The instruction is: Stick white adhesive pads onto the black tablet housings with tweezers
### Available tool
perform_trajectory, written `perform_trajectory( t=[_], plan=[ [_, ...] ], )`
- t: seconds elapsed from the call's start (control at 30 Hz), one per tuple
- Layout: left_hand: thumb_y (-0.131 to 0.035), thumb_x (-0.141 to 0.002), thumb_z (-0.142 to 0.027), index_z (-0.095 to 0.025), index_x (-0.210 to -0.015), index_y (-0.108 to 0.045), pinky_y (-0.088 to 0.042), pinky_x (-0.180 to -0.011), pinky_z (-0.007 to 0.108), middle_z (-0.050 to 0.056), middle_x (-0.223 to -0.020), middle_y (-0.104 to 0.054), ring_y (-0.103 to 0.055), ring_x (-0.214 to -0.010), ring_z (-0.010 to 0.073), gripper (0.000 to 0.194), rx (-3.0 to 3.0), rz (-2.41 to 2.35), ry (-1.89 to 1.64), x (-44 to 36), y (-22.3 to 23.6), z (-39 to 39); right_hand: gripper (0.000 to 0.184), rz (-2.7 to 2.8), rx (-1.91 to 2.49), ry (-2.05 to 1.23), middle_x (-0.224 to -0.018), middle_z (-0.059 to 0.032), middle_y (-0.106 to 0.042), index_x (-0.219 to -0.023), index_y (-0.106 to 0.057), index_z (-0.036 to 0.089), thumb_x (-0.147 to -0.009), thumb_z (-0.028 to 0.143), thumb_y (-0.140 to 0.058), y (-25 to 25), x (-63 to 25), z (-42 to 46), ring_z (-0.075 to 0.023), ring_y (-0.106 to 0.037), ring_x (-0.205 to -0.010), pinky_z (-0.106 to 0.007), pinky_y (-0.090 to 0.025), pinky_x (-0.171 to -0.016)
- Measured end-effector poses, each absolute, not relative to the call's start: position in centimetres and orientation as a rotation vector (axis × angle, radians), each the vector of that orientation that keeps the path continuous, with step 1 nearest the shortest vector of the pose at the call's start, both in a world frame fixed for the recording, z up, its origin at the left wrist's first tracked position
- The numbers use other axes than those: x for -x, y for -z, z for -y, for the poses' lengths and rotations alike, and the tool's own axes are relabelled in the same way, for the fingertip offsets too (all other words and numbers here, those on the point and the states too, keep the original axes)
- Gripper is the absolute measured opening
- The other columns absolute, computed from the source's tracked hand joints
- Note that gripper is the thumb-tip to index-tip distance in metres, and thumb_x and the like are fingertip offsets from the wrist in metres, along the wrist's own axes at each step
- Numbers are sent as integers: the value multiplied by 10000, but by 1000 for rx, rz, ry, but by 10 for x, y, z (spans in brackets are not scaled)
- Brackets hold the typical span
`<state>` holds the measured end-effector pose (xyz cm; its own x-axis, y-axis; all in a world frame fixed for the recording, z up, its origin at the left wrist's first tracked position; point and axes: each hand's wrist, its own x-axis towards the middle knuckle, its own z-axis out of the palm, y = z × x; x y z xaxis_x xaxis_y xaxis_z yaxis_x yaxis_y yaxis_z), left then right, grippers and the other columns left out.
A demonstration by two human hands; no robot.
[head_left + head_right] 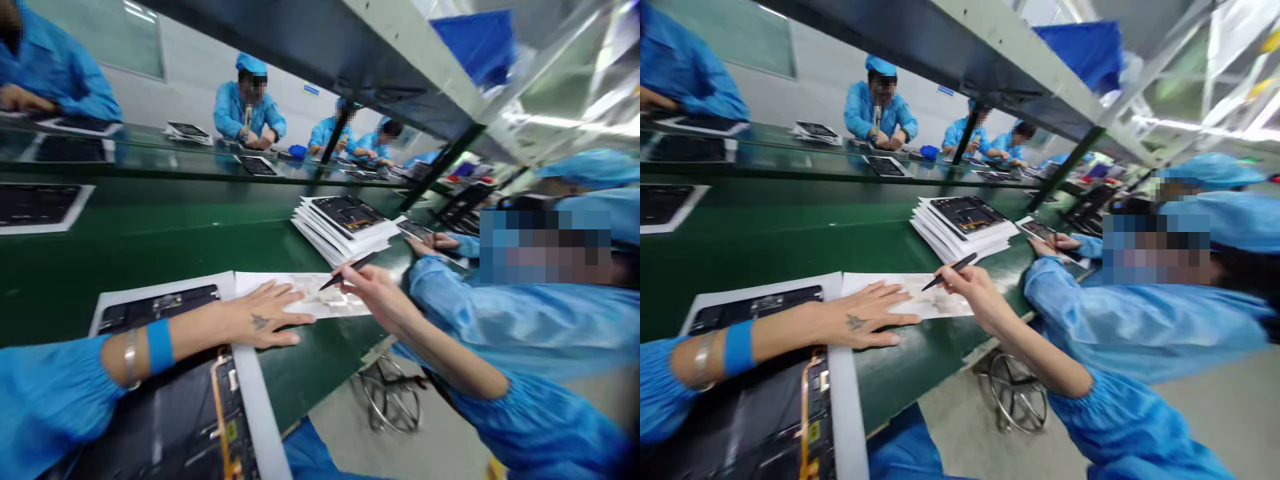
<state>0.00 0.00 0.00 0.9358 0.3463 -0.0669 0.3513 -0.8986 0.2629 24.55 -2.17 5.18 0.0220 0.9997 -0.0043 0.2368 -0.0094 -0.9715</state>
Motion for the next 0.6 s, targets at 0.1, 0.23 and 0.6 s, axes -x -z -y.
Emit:
perform_trajectory(
  t=[0.1, 0.23, 0.6],
  plan=[
    [-418, -1005, -548, -309, -1540, -292, -139, -1189, 594, 119, -1645, -112, -70, -1508, 369, 599, -2916, -636, -136, 17, -19, 3, 547, 1322, 1366, -973, -695, -38, -661, -751, -732, 203, -535, 699, -813, -65, -242, 24, -186, -573, -684, -314, -455, -667],
    [-356, -1056, -386, -210, -1408, -483, -396, -1048, 447, 138, -1405, -515, -484, -1293, 296, 413, -2902, -1182, -224, 90, -42, 6, 559, 1270, 1400, -939, -656, -52, -641, -705, -723, 204, -492, 709, -830, -72, -235, 25, -201, -560, -658, -342, -451, -651],
    [-338, -1026, -161, -151, -1034, -582, -430, -686, 276, 60, -943, -587, -536, -810, 178, 244, -2816, -1526, -87, 170, -28, 67, 489, 1661, 1035, -1392, -665, -19, -599, -749, -686, 166, -680, 648, -730, -46, -86, 1, -184, -554, -712, -344, -434, -755]
  ],
)
